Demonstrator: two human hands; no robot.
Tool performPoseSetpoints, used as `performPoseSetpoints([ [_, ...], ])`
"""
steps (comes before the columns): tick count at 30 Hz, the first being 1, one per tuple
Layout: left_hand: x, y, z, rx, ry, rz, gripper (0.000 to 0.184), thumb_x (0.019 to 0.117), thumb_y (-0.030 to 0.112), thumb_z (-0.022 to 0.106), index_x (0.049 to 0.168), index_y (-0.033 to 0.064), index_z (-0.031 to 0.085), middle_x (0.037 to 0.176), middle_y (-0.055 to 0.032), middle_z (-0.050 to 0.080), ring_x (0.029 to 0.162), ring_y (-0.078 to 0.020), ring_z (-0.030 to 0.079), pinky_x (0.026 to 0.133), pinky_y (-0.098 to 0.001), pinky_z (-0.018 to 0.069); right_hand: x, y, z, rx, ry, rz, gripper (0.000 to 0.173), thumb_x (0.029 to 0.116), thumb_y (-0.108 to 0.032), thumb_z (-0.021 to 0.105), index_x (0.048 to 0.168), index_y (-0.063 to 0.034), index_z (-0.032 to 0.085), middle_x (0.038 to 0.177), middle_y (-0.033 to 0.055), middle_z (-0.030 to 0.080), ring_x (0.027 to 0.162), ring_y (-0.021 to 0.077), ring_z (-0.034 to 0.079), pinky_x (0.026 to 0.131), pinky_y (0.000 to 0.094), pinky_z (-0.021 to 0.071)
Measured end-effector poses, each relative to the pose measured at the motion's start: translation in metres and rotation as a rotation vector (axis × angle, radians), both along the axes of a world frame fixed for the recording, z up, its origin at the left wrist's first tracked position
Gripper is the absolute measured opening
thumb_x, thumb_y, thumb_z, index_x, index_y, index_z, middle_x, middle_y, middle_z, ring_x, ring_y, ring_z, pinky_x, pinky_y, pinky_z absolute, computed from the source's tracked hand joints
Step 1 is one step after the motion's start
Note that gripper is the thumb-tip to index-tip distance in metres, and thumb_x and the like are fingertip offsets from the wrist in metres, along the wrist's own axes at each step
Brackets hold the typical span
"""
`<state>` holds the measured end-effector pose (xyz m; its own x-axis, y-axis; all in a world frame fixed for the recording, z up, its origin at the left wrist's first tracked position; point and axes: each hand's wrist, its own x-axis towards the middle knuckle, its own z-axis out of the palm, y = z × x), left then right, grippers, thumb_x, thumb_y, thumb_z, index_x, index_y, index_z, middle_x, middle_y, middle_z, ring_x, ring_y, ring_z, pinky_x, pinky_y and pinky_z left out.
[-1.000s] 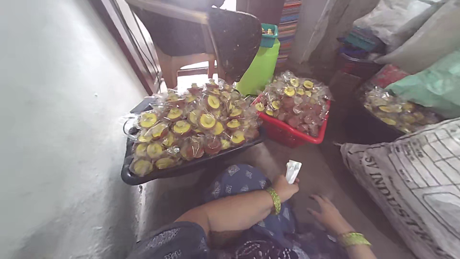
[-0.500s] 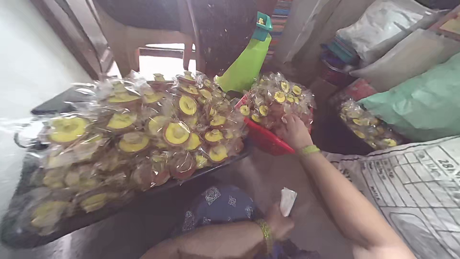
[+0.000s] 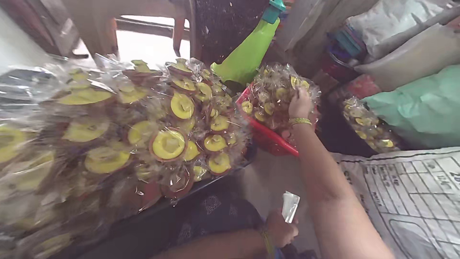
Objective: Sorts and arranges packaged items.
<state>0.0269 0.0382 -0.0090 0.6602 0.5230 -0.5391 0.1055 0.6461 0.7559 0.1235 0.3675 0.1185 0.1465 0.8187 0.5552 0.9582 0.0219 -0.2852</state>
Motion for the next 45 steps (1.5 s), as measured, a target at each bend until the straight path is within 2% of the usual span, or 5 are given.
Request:
performPoseSetpoints([
  [15, -0.011, -0.005, 0.015, 0.036, 0.022, -0.012, 0.030, 0.0920, 0.014, 0.069, 0.120, 0.0025, 0.063, 0.088, -0.0109, 0.066, 0.074, -0.0185, 0.063, 0.072, -0.0383, 0.0544, -0.075, -0.032, -0.042, -0.197, -0.255, 0.192, 0.018, 0.0940, -0.009, 0.066, 0.108, -0.0061, 0.076, 0.125, 0.0224, 0.064, 0.120, 0.0438, 0.058, 0.098, 0.0608, 0.0498],
  [23, -0.005, -0.006, 0.014, 0.042, 0.051, -0.055, 0.037, 0.0926, 0.016, 0.070, 0.126, 0.0005, 0.062, 0.094, -0.0145, 0.068, 0.079, -0.0222, 0.066, 0.077, -0.0414, 0.0562, -0.076, -0.038, -0.067, -0.544, -0.644, 0.397, 0.060, 0.0900, -0.006, 0.069, 0.148, -0.0172, 0.056, 0.169, 0.0048, 0.028, 0.157, 0.0378, 0.018, 0.120, 0.0699, 0.0200],
  [32, -0.005, -0.012, 0.010, 0.011, -0.031, 0.000, 0.034, 0.0933, 0.017, 0.070, 0.124, 0.0035, 0.065, 0.086, -0.0077, 0.068, 0.069, -0.0147, 0.063, 0.068, -0.0341, 0.0550, -0.083, -0.037, -0.022, -0.126, -0.437, 0.379, 0.032, 0.0968, -0.030, 0.063, 0.117, -0.0072, 0.073, 0.121, 0.0149, 0.071, 0.118, 0.0361, 0.065, 0.102, 0.0588, 0.0493],
  [40, -0.008, -0.010, 0.012, -0.049, -0.053, -0.010, 0.035, 0.0883, 0.012, 0.072, 0.122, 0.0044, 0.067, 0.090, -0.0085, 0.067, 0.069, -0.0148, 0.060, 0.066, -0.0348, 0.0526, -0.035, 0.045, 0.037, -0.416, -0.255, -0.081, 0.053, 0.1033, -0.052, 0.051, 0.153, -0.0321, 0.050, 0.167, 0.0264, 0.020, 0.153, 0.0546, 0.012, 0.112, 0.0833, 0.0167],
  [45, -0.007, 0.001, 0.004, -0.085, -0.032, -0.006, 0.035, 0.0885, 0.014, 0.072, 0.122, 0.0048, 0.067, 0.089, -0.0083, 0.068, 0.070, -0.0152, 0.062, 0.068, -0.0356, 0.0538, -0.016, 0.063, 0.043, -0.295, -0.007, -0.092, 0.057, 0.1034, -0.032, 0.051, 0.150, 0.0014, 0.046, 0.153, 0.0255, 0.047, 0.144, 0.0423, 0.043, 0.115, 0.0633, 0.0368],
])
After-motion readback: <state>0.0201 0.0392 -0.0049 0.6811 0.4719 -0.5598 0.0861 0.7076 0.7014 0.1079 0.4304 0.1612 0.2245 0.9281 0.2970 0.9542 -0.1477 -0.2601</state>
